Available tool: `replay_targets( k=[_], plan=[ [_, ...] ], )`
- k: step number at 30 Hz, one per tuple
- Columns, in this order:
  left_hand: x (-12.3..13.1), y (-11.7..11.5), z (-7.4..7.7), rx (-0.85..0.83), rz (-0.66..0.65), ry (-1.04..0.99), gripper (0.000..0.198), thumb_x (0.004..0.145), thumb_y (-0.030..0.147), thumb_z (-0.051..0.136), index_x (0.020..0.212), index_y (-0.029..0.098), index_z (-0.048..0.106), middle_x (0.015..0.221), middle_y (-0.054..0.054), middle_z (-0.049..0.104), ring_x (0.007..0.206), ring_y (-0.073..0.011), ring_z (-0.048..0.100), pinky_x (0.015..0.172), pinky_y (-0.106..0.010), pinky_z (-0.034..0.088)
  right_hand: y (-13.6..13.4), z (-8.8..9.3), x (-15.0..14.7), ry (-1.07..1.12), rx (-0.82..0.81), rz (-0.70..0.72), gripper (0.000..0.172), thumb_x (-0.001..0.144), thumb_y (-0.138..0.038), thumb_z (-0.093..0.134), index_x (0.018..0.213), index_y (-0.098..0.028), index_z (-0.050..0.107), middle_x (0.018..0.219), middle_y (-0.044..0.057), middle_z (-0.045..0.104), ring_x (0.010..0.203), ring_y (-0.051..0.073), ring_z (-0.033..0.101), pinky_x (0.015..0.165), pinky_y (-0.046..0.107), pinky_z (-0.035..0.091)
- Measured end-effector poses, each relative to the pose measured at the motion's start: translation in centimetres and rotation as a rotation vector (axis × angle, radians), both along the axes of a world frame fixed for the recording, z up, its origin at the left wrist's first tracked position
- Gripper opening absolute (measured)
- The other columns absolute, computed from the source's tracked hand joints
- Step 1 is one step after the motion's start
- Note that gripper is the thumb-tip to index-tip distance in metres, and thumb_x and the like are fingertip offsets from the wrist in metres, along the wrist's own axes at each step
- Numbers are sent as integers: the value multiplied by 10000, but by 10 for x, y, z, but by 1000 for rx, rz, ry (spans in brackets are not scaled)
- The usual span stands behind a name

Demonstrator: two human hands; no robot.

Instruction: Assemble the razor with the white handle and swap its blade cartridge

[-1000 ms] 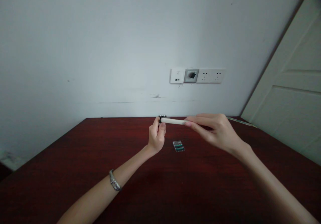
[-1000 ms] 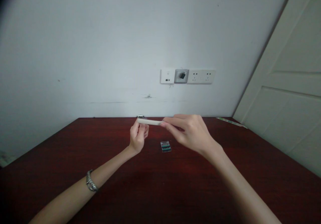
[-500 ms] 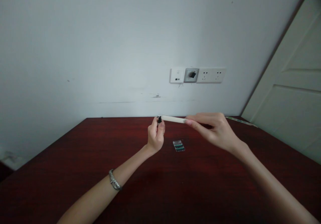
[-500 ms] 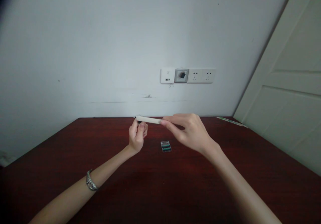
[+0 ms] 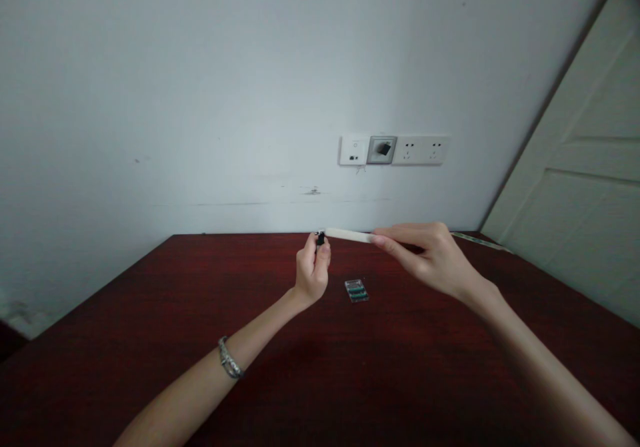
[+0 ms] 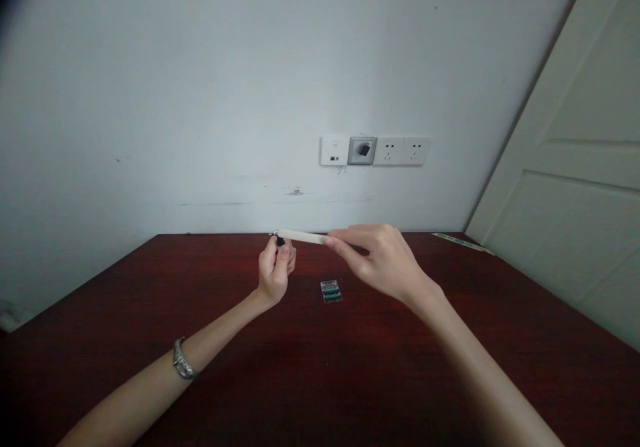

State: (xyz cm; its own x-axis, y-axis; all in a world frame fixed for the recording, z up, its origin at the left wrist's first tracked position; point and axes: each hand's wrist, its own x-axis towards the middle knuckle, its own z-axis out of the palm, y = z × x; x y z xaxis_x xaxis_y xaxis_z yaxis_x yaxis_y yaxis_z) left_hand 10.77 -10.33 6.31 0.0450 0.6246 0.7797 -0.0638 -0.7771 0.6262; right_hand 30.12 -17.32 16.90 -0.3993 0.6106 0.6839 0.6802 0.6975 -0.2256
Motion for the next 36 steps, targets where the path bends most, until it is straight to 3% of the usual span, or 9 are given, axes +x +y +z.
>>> replay_targets(
  k=[5, 16, 28, 32, 36],
  plan=[
    [1, 0, 0, 3, 17, 0, 224, 923, 387, 407, 842, 181, 443, 526, 71, 363, 428, -59, 328, 416, -191, 260, 0, 0, 1, -52, -41, 41, 317, 901, -368, 485, 845, -173, 729, 760, 56, 718, 624, 146, 617, 579, 254, 434],
    [2, 2, -7, -30, 73, 55, 242, 916, 393, 419, 823, 173, 462, 541, 63, 370, 441, -67, 331, 434, -208, 268, -2, -1, -6, -112, 33, 11, 364, 919, -385, 435, 893, -179, 734, 662, 59, 687, 550, 135, 575, 513, 248, 377],
    [2, 3, -7, -22, 60, 64, 202, 929, 355, 406, 864, 171, 456, 552, 62, 354, 453, -63, 319, 436, -199, 252, -4, 0, -6, -67, 26, 6, 398, 916, -412, 421, 861, -165, 729, 651, 57, 669, 538, 127, 543, 513, 246, 363],
    [1, 0, -4, 4, 49, 94, 194, 933, 347, 395, 861, 174, 445, 564, 60, 352, 467, -65, 323, 450, -198, 268, -6, 1, -8, -7, -7, -13, 401, 916, -412, 423, 794, -157, 708, 644, 41, 644, 542, 116, 514, 520, 245, 358],
    [1, -2, -2, 31, 43, 110, 207, 929, 356, 397, 842, 173, 440, 571, 56, 347, 476, -66, 320, 456, -199, 271, -3, 4, 0, -65, -101, -64, 449, 914, -442, 413, 643, -158, 631, 526, -5, 525, 485, 96, 404, 487, 242, 309]
  ],
)
